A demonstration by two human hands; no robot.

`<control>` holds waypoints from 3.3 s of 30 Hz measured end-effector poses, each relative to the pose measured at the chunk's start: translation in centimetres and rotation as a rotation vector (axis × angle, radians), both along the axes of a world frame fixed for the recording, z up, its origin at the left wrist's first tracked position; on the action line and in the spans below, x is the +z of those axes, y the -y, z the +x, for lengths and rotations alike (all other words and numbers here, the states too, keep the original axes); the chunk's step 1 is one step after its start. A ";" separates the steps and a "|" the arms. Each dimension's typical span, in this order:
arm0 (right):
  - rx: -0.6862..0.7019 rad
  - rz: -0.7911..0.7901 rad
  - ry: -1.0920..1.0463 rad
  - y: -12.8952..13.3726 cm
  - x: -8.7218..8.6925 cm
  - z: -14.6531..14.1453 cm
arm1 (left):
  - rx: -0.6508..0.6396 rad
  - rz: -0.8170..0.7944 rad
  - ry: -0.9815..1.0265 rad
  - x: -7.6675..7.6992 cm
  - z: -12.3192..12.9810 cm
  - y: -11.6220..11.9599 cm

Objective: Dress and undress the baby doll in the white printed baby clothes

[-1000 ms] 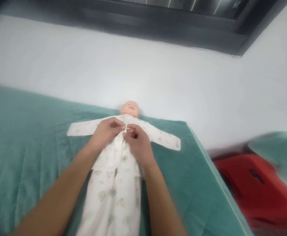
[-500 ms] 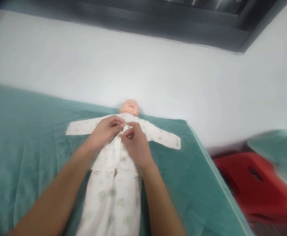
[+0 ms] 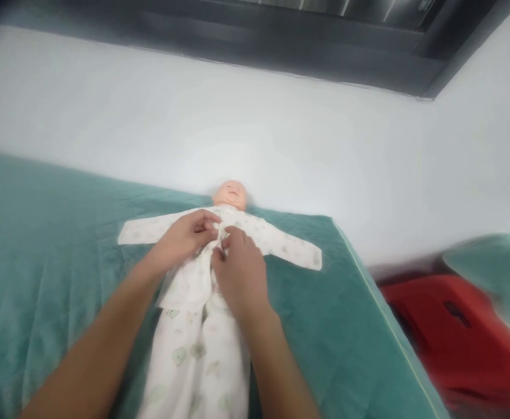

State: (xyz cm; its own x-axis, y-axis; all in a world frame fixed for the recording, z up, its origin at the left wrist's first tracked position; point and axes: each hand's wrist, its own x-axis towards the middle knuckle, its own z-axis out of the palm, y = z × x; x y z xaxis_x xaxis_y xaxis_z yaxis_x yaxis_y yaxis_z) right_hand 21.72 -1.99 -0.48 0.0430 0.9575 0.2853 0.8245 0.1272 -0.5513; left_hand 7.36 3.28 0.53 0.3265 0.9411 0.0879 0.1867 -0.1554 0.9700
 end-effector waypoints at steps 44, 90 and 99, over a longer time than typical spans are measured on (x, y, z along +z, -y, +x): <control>0.160 -0.200 -0.831 1.2 -0.8 2.5 | -0.169 0.222 -0.238 -0.5 -2.0 2.9; 0.235 -0.235 -0.827 2.0 0.6 1.7 | -0.186 -0.152 0.308 -1.7 -1.8 2.5; 0.207 -0.245 -0.646 2.1 0.5 1.3 | -0.244 -0.124 0.255 -1.5 -2.2 2.6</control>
